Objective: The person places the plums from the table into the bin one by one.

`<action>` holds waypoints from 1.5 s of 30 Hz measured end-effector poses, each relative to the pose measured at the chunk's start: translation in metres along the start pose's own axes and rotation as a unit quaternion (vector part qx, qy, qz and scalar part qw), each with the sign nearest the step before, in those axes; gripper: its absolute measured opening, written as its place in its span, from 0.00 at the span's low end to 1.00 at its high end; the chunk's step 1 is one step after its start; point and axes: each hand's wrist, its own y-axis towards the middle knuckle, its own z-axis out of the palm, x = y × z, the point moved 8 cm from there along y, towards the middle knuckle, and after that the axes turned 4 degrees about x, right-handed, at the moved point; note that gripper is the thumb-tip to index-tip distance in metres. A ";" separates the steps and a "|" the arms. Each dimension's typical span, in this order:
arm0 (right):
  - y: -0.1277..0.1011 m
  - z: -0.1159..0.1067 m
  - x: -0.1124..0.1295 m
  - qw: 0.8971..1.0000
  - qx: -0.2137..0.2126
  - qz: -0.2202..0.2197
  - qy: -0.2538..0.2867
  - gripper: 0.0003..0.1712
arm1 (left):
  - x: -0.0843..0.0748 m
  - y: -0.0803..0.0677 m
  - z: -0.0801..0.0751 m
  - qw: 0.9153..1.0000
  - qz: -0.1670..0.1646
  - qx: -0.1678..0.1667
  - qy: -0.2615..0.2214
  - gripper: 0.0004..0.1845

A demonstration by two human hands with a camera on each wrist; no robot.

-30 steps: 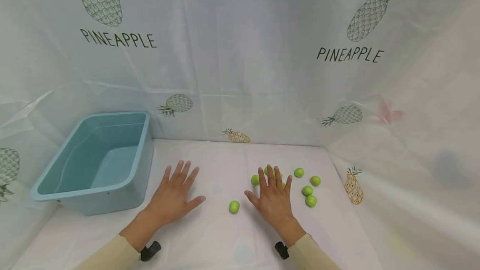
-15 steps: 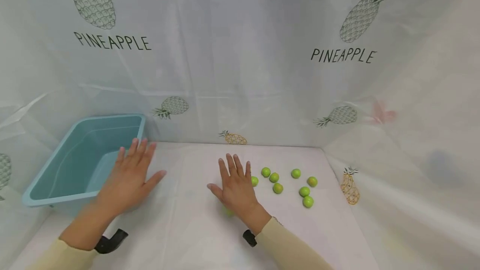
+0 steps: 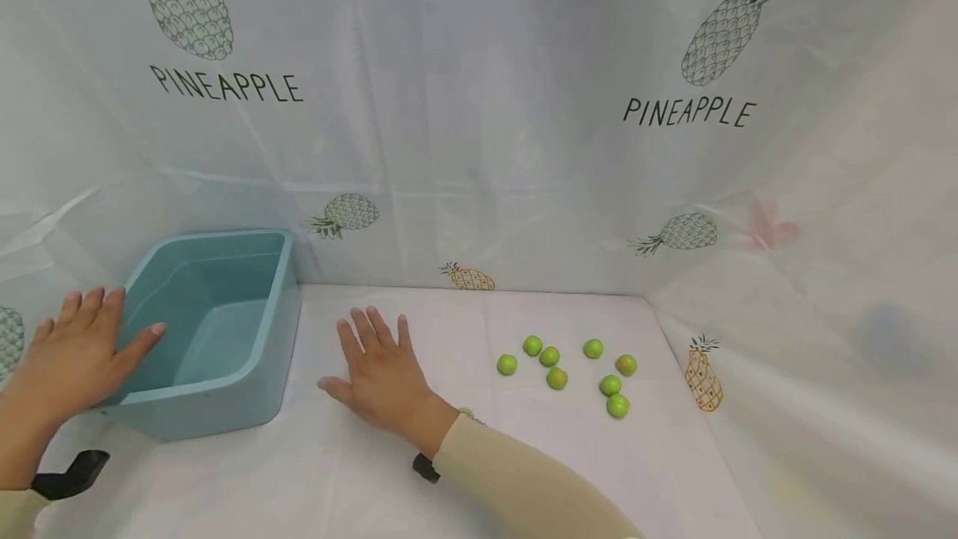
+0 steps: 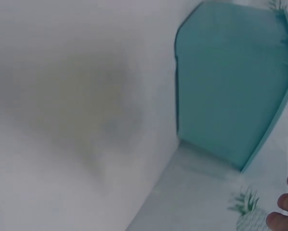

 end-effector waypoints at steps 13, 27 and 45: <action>0.014 0.000 0.044 0.999 0.033 -0.032 -0.003 0.47 | 0.060 0.002 0.035 0.986 -0.017 0.143 -0.084 0.49; 0.008 -0.007 -0.033 0.993 0.025 0.048 0.103 0.47 | -0.018 0.001 0.048 0.990 0.035 0.111 -0.078 0.54; 0.005 -0.027 -0.128 0.981 0.031 0.122 0.147 0.47 | -0.148 -0.016 0.069 0.988 0.068 0.108 -0.083 0.61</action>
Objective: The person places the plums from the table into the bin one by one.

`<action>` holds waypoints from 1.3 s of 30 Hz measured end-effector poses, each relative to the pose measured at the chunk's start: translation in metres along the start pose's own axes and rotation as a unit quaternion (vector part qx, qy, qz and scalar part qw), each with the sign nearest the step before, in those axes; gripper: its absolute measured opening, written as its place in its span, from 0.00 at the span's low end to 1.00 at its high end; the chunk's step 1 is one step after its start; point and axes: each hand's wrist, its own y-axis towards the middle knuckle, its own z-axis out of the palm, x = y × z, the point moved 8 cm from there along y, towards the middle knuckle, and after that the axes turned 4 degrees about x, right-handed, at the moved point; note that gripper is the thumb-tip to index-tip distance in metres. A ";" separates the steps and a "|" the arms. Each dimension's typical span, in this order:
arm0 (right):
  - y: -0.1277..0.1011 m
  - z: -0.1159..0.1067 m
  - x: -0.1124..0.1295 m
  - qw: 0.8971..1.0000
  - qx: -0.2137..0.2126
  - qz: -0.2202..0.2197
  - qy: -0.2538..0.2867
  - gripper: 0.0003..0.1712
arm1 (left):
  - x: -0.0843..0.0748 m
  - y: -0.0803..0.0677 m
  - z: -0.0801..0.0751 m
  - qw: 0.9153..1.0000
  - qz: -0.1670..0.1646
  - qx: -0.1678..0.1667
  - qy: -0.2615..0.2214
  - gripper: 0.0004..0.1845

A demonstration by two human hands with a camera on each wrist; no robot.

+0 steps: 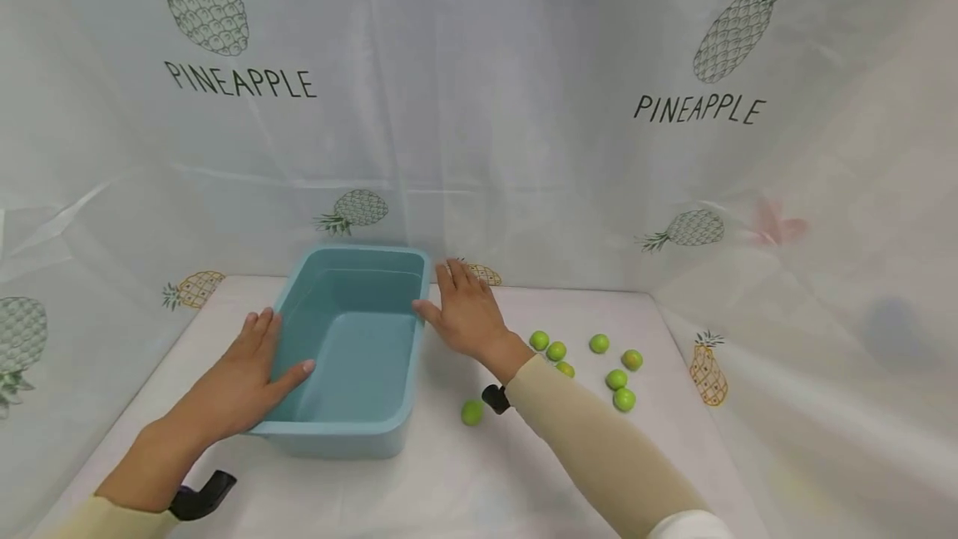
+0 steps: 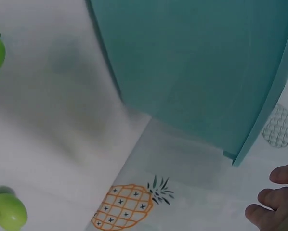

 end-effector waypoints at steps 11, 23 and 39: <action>0.001 -0.010 -0.021 1.000 0.020 -0.010 -0.004 0.47 | -0.050 -0.012 0.013 1.000 0.024 -0.002 -0.009 0.60; -0.004 -0.002 -0.031 0.998 0.061 -0.007 0.000 0.48 | -0.057 -0.002 -0.001 0.994 0.102 -0.001 0.035 0.42; 0.000 0.008 -0.036 0.994 0.104 -0.018 0.009 0.44 | -0.035 0.052 -0.001 0.992 0.115 0.014 0.055 0.38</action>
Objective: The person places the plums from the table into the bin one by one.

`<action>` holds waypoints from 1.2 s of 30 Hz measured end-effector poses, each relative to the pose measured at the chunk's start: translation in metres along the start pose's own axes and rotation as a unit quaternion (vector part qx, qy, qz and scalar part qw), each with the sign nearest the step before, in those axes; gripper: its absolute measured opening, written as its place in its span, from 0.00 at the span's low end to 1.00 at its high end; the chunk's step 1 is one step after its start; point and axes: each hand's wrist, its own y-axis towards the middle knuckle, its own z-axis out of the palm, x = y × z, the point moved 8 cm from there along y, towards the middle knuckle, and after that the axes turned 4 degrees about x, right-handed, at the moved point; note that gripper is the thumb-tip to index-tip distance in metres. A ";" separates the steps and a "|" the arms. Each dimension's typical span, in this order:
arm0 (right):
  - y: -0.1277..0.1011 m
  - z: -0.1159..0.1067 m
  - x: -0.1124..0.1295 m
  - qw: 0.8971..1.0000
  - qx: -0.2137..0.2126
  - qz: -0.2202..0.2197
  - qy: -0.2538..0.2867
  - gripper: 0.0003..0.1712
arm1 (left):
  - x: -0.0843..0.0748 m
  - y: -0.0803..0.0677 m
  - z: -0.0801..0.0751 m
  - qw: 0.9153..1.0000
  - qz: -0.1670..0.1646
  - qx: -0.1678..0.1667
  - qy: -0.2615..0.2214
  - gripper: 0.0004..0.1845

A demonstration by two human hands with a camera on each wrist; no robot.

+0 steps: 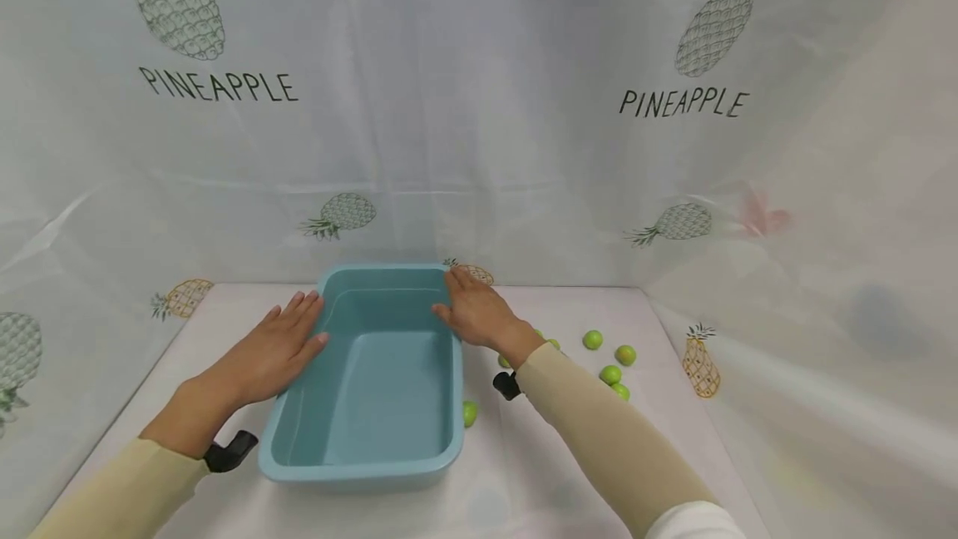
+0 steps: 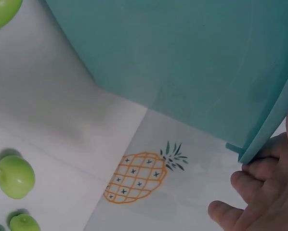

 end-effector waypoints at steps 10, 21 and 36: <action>-0.014 -0.001 -0.009 0.996 -0.088 -0.011 -0.002 0.40 | -0.001 -0.003 -0.002 0.998 -0.026 -0.007 0.053 0.37; -0.048 0.008 -0.038 0.990 -0.135 0.021 -0.035 0.38 | 0.003 -0.009 -0.005 0.996 -0.027 -0.030 0.075 0.35; -0.084 0.077 -0.039 0.978 -0.143 -0.073 -0.134 0.27 | 0.001 -0.010 -0.001 0.998 -0.015 -0.031 0.049 0.35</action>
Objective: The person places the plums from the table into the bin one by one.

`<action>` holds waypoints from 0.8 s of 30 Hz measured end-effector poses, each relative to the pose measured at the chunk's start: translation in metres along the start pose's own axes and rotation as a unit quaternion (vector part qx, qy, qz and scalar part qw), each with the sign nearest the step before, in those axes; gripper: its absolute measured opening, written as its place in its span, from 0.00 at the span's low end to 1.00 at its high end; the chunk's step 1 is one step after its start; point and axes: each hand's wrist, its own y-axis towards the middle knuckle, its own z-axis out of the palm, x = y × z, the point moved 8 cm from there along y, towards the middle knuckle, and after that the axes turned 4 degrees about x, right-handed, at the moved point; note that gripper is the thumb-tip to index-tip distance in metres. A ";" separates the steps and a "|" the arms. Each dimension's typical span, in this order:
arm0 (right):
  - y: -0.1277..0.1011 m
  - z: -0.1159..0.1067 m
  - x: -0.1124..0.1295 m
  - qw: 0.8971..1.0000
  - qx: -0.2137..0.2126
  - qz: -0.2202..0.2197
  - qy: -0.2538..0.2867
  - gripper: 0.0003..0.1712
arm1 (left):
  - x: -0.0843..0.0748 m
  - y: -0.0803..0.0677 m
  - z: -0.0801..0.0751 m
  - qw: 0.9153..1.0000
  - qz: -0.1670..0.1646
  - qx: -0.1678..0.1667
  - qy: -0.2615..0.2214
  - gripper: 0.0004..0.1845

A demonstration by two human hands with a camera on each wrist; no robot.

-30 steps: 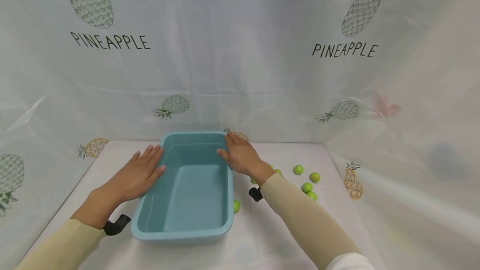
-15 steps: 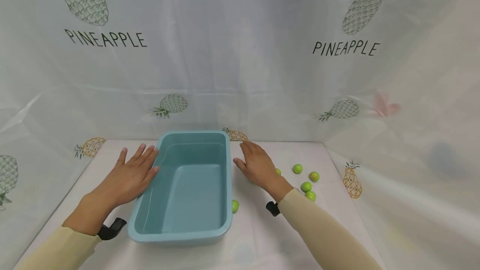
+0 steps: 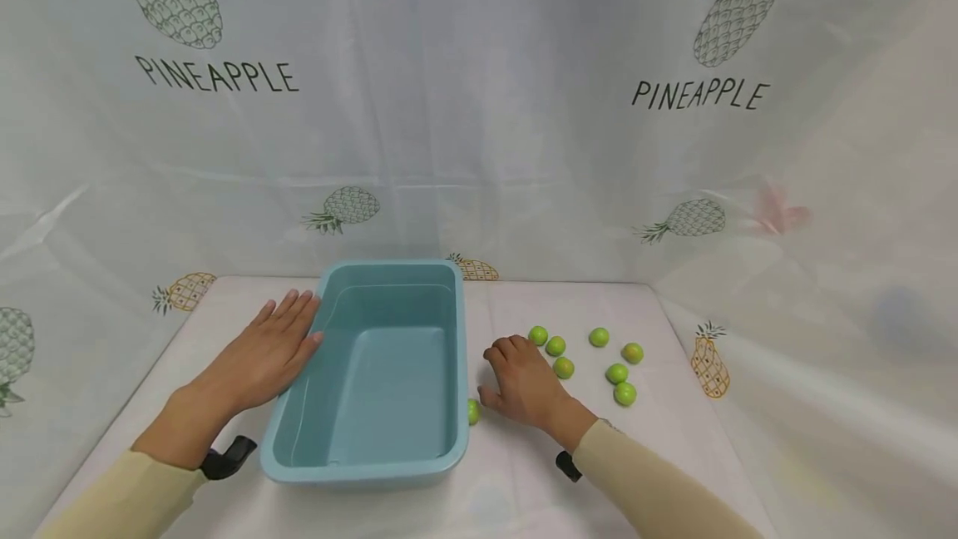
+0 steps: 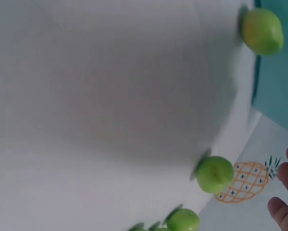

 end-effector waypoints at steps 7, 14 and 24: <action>-0.011 0.018 0.028 0.997 0.010 -0.065 -0.036 0.29 | 0.000 0.001 0.000 1.000 -0.003 -0.003 -0.002 0.36; -0.015 0.036 0.039 0.994 0.034 -0.075 -0.067 0.28 | -0.001 0.001 0.001 1.000 -0.007 0.000 -0.010 0.36; -0.013 0.036 0.026 0.996 0.028 -0.051 -0.064 0.26 | -0.001 -0.001 0.002 1.000 -0.009 0.007 -0.029 0.37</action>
